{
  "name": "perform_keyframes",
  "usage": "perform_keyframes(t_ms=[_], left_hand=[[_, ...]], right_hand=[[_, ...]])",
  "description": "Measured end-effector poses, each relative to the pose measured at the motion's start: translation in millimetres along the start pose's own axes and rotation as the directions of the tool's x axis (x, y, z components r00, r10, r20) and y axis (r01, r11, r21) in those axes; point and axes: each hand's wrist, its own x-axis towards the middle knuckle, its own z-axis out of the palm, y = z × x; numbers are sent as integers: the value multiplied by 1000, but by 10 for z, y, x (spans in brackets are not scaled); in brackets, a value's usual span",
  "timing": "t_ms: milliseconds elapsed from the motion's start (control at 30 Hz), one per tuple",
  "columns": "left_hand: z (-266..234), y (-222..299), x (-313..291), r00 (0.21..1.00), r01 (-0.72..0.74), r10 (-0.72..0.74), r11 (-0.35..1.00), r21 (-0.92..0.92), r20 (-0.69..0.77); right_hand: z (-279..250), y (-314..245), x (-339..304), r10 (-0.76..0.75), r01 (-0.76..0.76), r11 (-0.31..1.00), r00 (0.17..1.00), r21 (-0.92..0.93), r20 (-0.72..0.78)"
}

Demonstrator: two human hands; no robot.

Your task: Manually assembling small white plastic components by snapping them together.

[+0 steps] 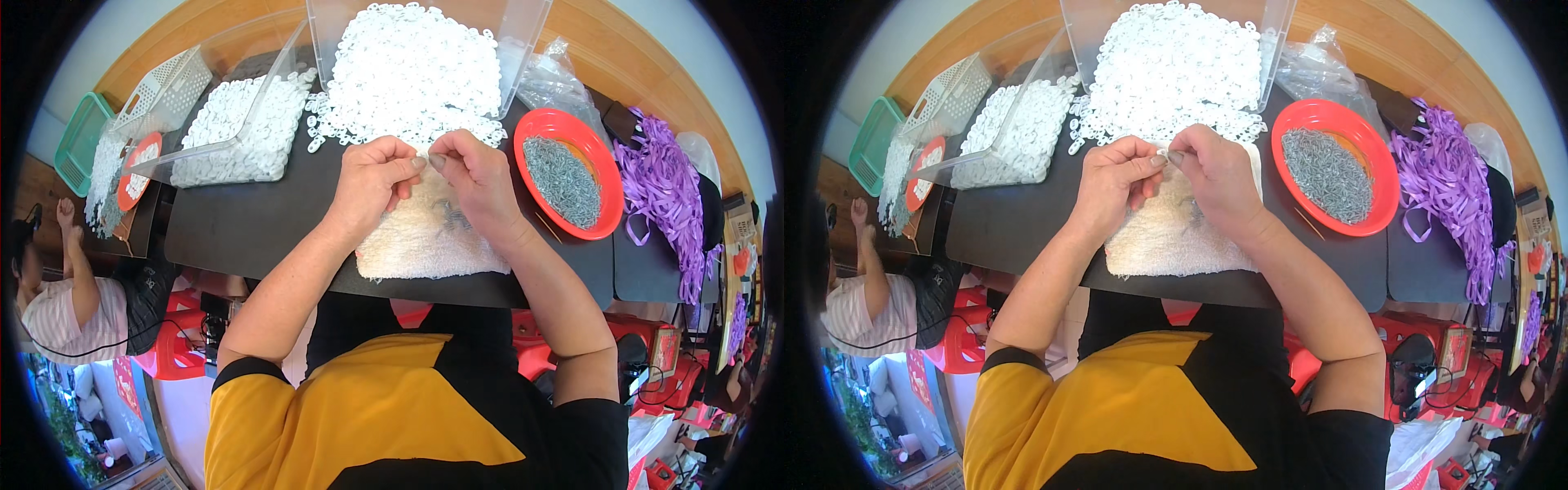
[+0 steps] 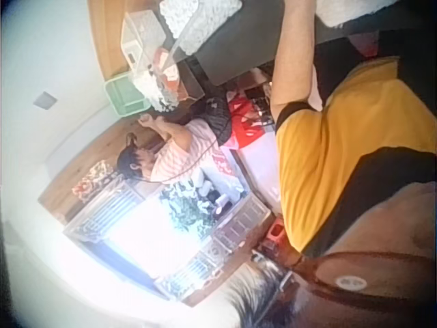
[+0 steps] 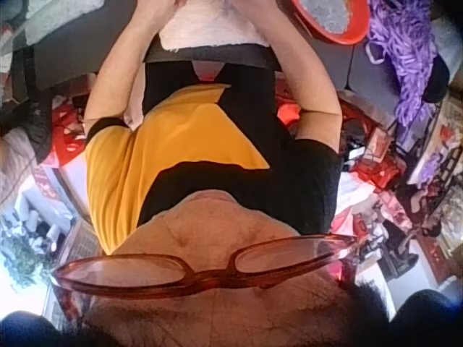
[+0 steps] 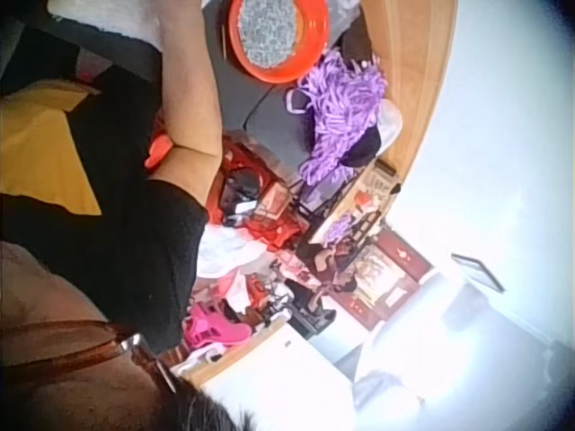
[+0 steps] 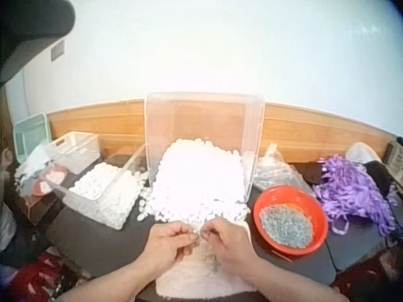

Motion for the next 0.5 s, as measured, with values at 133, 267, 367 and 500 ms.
perform_keyframes(t_ms=[133, 267, 367, 500], left_hand=[[-8, -7, 6, 1000, 4, -4, 1000, -21, -12], [-5, -18, 5, 1000, 6, -6, 999, -35, -6], [3, -18, -7, 1000, 2, -3, 999, -34, -9], [29, -35, -16, 1000, 14, -14, 1000, -23, -8]], right_hand=[[-16, -28, 5, 146, -145, 987, 989, 68, -9], [-10, -34, 3, 128, -129, 989, 992, 67, 17], [2, -39, -3, 114, -114, 991, 993, 66, 6], [31, -7, -23, 141, -141, 986, 990, 89, 2]])
